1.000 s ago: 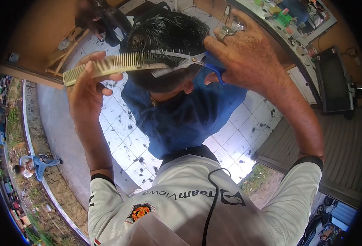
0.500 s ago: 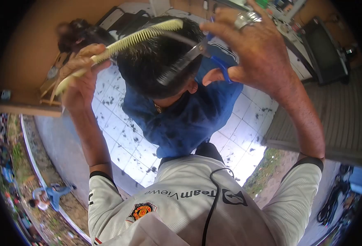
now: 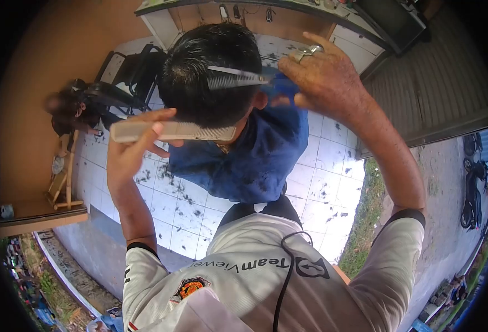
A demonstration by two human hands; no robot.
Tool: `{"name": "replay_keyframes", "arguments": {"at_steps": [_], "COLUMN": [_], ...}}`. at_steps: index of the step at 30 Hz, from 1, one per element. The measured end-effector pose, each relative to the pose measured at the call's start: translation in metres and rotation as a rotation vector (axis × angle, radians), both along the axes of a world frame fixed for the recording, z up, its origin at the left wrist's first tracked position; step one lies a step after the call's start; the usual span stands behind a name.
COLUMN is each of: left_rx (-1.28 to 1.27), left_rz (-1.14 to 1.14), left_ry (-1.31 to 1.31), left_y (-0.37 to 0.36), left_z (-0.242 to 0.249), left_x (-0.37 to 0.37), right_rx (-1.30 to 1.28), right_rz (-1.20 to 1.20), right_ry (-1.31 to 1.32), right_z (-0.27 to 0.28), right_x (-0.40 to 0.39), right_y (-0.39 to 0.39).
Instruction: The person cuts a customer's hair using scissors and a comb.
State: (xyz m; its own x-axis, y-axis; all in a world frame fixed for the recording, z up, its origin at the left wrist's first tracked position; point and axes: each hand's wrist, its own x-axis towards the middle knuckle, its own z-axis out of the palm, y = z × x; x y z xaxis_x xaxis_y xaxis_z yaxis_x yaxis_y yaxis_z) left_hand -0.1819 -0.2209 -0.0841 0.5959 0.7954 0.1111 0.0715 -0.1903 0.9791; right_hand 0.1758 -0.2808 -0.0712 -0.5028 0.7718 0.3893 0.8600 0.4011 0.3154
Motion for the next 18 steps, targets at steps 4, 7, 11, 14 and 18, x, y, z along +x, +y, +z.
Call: {"name": "replay_keyframes", "arguments": {"at_steps": [4, 7, 11, 14, 18], "left_rx": [-0.037, 0.029, 0.071, 0.034, 0.340], "left_rz": [0.125, 0.112, 0.089, 0.082, -0.312], "left_ry": [-0.428, -0.358, -0.225, -0.392, -0.641], "left_y": [0.007, 0.003, 0.005, 0.011, 0.059], "left_z": [0.008, 0.015, 0.027, 0.029, 0.024], "left_x": [0.011, 0.016, 0.013, 0.018, 0.022], "right_rx": [0.120, 0.008, 0.070, 0.138, 0.163], "right_rz": [-0.049, -0.070, 0.017, 0.024, -0.021], "right_ry": [-0.080, -0.126, -0.038, 0.012, 0.121], "right_z": [0.002, -0.004, -0.003, -0.004, -0.005], "right_x": [-0.029, -0.026, -0.021, -0.024, -0.022], "right_y": [-0.004, -0.014, -0.014, -0.015, -0.024]}}
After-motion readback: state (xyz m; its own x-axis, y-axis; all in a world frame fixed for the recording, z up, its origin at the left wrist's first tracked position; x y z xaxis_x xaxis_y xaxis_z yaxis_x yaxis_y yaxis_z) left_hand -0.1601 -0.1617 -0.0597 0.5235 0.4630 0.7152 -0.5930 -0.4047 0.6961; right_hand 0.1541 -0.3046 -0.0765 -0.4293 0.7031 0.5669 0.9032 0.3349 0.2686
